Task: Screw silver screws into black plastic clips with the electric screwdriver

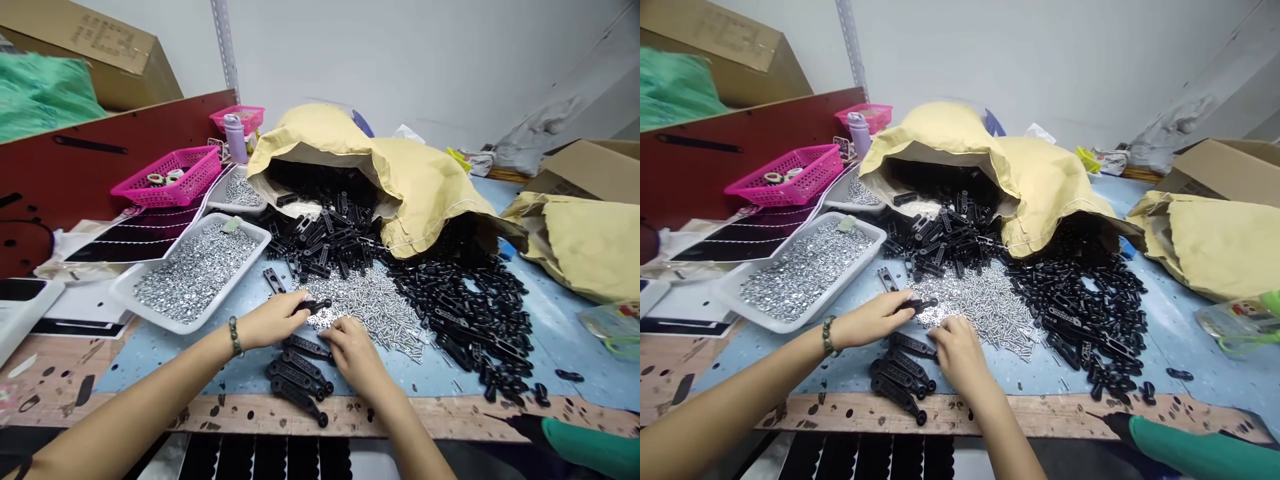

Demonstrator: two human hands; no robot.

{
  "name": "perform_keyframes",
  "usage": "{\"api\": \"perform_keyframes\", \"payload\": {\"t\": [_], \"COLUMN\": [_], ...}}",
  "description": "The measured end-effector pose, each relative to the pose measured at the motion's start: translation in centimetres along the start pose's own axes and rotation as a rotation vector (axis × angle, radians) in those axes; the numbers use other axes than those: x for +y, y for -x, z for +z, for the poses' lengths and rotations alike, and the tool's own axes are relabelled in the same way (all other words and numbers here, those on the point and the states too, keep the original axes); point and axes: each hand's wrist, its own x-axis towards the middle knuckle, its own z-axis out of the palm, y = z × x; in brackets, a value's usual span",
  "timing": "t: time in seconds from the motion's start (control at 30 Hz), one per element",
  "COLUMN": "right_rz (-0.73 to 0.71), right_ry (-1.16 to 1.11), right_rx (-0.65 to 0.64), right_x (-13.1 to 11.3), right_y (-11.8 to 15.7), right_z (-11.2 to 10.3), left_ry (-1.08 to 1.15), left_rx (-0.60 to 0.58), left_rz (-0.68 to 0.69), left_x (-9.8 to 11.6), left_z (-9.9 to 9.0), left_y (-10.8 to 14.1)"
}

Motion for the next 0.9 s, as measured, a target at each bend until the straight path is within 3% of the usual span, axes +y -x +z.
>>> {"api": "perform_keyframes", "payload": {"t": [0.3, 0.53, 0.7, 0.9], "right_rz": [0.022, -0.004, 0.021, 0.023], "right_ry": [0.105, -0.012, -0.091, -0.098], "right_rx": [0.059, 0.024, 0.066, 0.067], "right_x": [0.6, 0.5, 0.6, 0.6], "right_y": [0.4, 0.7, 0.9, 1.6], "right_z": [-0.3, -0.3, -0.5, -0.5], "left_ry": [-0.02, 0.049, 0.063, 0.014], "left_rx": [-0.163, -0.246, -0.192, -0.132], "left_rz": [-0.015, 0.021, 0.028, 0.111], "left_x": [-0.3, -0.2, -0.2, -0.3], "left_z": [0.9, 1.4, 1.2, 1.1], "left_y": [-0.2, -1.3, -2.1, -1.3]}}
